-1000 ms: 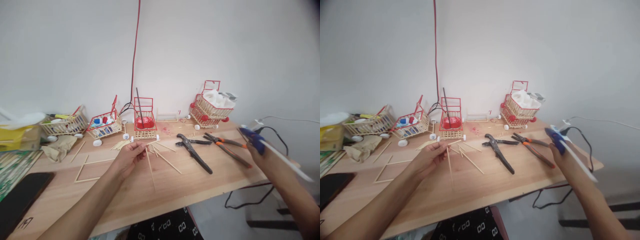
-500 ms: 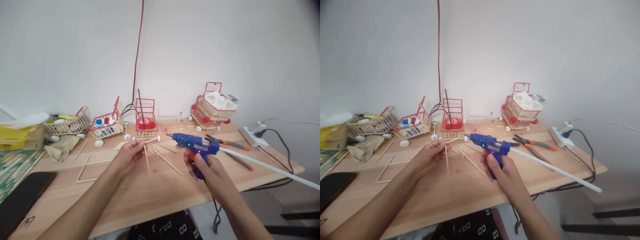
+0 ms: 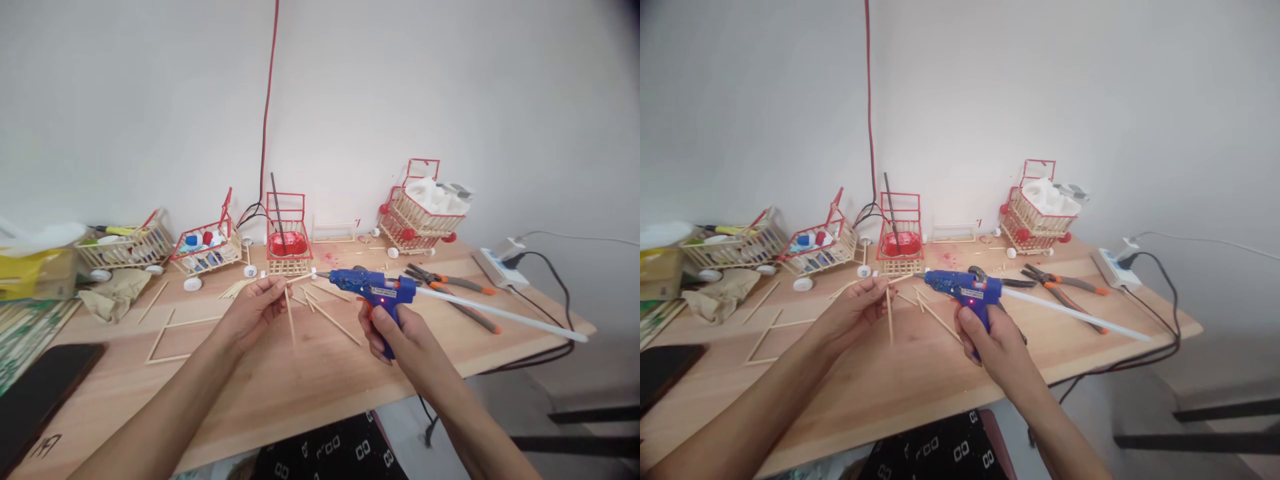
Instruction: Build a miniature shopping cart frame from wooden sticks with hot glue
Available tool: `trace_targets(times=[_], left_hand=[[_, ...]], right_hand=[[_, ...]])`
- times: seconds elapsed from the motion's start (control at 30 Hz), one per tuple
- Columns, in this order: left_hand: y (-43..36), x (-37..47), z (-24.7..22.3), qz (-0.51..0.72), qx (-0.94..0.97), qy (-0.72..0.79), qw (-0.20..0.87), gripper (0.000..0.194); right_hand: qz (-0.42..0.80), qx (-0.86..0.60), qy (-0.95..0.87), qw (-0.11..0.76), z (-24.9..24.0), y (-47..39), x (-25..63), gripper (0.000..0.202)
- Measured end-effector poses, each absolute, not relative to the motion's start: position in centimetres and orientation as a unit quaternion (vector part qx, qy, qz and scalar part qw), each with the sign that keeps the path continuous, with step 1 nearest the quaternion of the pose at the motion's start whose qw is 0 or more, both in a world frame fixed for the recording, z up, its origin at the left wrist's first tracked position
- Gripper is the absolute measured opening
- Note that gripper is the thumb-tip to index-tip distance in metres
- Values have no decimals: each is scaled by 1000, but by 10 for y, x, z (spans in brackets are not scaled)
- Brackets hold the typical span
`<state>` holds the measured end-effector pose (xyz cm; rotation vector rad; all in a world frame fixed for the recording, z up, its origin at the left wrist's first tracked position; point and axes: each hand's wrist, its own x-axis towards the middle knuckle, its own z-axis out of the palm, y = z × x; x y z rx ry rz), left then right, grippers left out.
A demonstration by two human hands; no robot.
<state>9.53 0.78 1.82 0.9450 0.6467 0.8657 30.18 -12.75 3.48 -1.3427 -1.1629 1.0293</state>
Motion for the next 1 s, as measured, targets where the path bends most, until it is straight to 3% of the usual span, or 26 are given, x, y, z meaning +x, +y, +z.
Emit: trace_targets(times=[1.0], left_hand=[[7,95,19,402,422,289,760,26]], right_hand=[[439,-545,-476,532,31,-125,298,36]])
